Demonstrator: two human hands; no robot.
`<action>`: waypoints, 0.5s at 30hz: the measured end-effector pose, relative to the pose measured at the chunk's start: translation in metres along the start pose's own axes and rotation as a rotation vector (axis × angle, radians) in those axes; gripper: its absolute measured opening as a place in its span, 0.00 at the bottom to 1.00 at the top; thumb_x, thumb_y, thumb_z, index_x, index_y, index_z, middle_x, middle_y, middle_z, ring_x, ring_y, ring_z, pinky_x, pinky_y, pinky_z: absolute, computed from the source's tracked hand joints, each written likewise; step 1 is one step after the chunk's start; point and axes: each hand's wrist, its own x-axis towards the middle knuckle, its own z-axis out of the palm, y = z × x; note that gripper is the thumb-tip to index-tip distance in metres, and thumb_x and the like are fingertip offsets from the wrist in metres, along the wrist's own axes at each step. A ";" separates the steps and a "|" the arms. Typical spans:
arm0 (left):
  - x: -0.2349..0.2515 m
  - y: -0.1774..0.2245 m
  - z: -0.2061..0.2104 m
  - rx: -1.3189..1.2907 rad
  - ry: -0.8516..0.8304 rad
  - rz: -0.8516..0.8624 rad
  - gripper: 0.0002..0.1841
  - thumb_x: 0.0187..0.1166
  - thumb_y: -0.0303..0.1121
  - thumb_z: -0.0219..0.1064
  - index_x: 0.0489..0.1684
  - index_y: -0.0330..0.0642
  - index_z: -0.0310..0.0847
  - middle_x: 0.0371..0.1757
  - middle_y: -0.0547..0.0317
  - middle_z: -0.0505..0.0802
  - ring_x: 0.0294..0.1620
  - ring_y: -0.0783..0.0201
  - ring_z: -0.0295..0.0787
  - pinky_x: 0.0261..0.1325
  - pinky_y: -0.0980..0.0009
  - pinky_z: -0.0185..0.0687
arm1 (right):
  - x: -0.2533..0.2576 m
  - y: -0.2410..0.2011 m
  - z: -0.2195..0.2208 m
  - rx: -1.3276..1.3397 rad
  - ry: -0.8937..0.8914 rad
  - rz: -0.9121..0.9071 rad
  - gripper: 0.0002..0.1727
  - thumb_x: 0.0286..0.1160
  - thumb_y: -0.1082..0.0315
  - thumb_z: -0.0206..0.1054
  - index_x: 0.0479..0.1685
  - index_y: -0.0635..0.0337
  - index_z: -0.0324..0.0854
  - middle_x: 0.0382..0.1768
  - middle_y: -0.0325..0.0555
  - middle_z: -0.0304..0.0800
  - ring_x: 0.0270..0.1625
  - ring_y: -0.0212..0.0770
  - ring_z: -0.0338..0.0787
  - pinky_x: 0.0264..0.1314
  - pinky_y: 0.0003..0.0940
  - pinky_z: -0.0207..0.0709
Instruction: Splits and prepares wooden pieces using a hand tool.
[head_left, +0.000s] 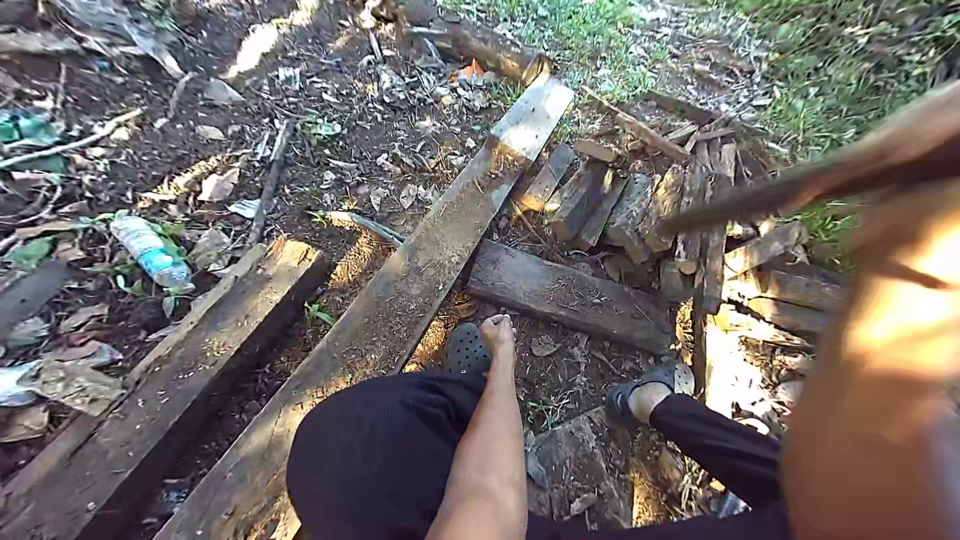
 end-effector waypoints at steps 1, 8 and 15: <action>-0.001 0.001 0.001 0.000 -0.010 0.006 0.14 0.82 0.32 0.69 0.59 0.32 0.86 0.43 0.40 0.94 0.37 0.50 0.94 0.40 0.54 0.91 | -0.077 0.013 0.021 -0.118 -0.035 0.324 0.19 0.92 0.53 0.47 0.50 0.59 0.77 0.30 0.37 0.83 0.29 0.31 0.85 0.35 0.33 0.85; -0.017 0.027 -0.006 0.033 0.006 0.159 0.14 0.82 0.33 0.68 0.57 0.32 0.87 0.42 0.41 0.94 0.35 0.51 0.93 0.41 0.53 0.91 | -0.234 0.108 0.044 -0.086 -0.232 1.176 0.43 0.84 0.26 0.38 0.30 0.59 0.76 0.12 0.42 0.75 0.09 0.41 0.77 0.12 0.41 0.79; -0.014 0.015 -0.004 0.061 0.029 0.132 0.15 0.82 0.33 0.69 0.60 0.32 0.86 0.45 0.40 0.94 0.38 0.49 0.94 0.41 0.52 0.91 | -0.127 0.025 -0.003 0.081 -0.026 1.019 0.49 0.81 0.24 0.19 0.43 0.57 0.75 0.15 0.38 0.75 0.11 0.36 0.75 0.12 0.35 0.77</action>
